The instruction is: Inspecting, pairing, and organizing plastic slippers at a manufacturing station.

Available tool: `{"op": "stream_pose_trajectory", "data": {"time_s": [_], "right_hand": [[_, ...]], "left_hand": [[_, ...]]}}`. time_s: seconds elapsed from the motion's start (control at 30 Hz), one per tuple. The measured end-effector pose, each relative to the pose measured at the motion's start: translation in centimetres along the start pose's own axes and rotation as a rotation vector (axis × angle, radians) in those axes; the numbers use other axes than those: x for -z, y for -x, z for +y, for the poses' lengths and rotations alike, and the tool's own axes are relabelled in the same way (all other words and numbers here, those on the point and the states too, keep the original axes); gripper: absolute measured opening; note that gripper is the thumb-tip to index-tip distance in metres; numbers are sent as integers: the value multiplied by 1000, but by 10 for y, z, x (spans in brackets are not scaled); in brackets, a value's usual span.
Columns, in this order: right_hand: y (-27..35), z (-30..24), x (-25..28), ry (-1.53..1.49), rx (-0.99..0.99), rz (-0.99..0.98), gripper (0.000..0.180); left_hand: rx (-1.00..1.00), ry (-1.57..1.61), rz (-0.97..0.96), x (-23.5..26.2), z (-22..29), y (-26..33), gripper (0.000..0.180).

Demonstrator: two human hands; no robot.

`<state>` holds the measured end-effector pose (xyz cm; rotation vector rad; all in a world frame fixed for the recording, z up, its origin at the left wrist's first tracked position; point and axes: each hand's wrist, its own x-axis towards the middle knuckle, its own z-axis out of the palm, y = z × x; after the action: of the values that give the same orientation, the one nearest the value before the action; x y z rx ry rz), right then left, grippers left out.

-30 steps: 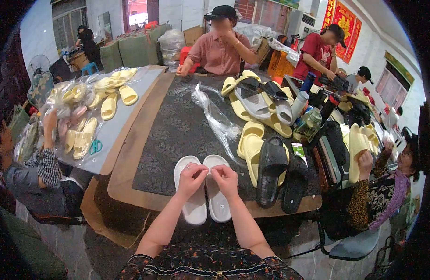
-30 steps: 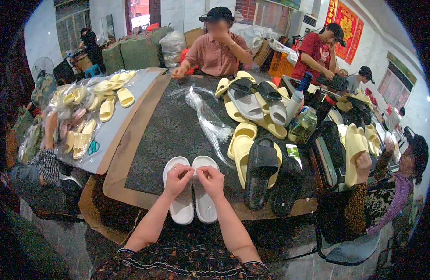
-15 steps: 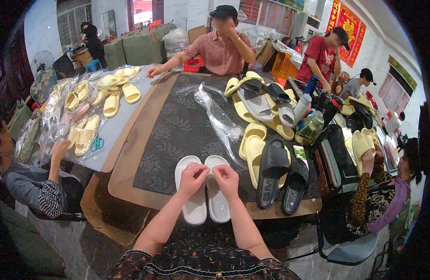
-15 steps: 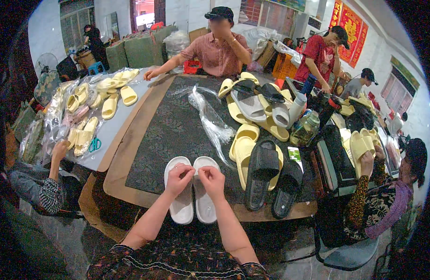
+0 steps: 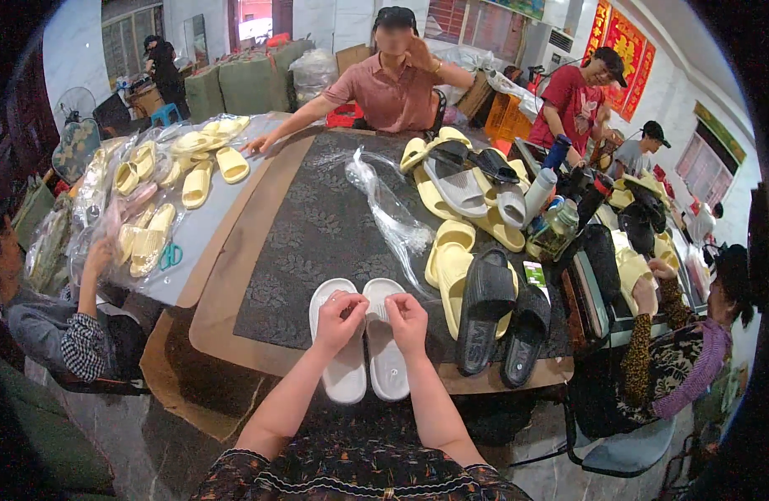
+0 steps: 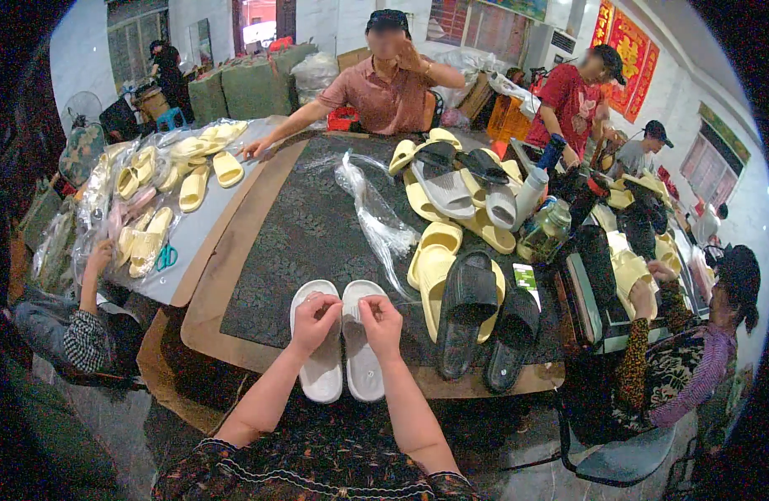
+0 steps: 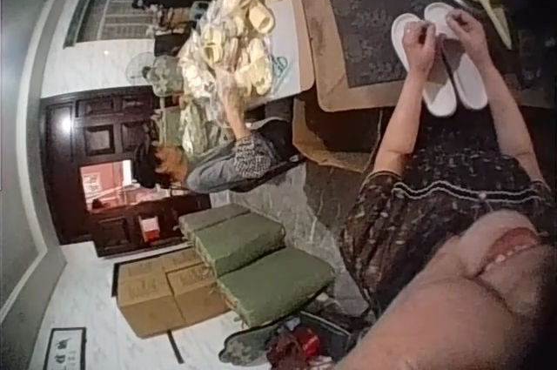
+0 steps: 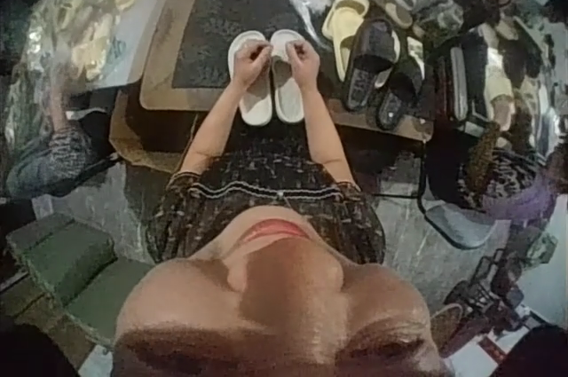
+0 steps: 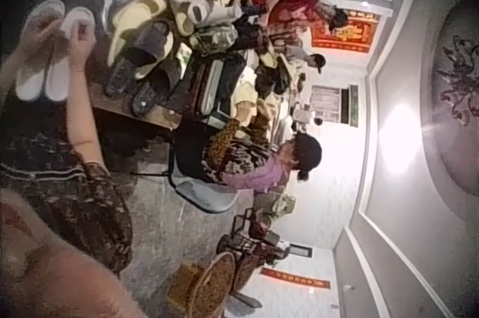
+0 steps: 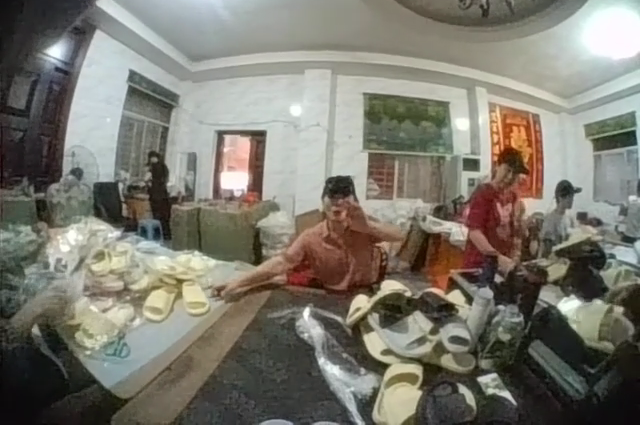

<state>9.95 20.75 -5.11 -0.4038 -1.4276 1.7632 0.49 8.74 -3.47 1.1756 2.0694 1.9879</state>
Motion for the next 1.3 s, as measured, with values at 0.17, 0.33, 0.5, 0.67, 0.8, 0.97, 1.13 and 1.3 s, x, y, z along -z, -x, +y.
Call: {"op": "stream_pose_trajectory", "data": {"time_s": [0.17,0.33,0.5,0.67,0.8,0.97,1.13,1.3], "right_hand": [[0,11,3,250,146,-111,6],[0,7,1,37,31,-61,6],[-2,5,3,115,24,-91,6],[1,7,3,195,127,-177,5],[0,3,0,-30,-18,-11,4],[-1,8,3,137,61,-117,5],[0,10,5,194,47,-106,6],[0,2,2,51,-21,-39,7]], "left_hand": [[-169,-91,-36,1,-10,-1,8],[-112,-64,-26,1,-6,-2,9],[-95,-74,-1,0,-6,-1,9],[-213,-88,-46,0,-9,-3,7],[-23,13,1,2,-5,-1,9],[-120,-70,-61,2,-2,-2,8],[-132,-27,-1,-1,-7,-2,8],[-53,-22,12,2,-8,-1,8]]}}
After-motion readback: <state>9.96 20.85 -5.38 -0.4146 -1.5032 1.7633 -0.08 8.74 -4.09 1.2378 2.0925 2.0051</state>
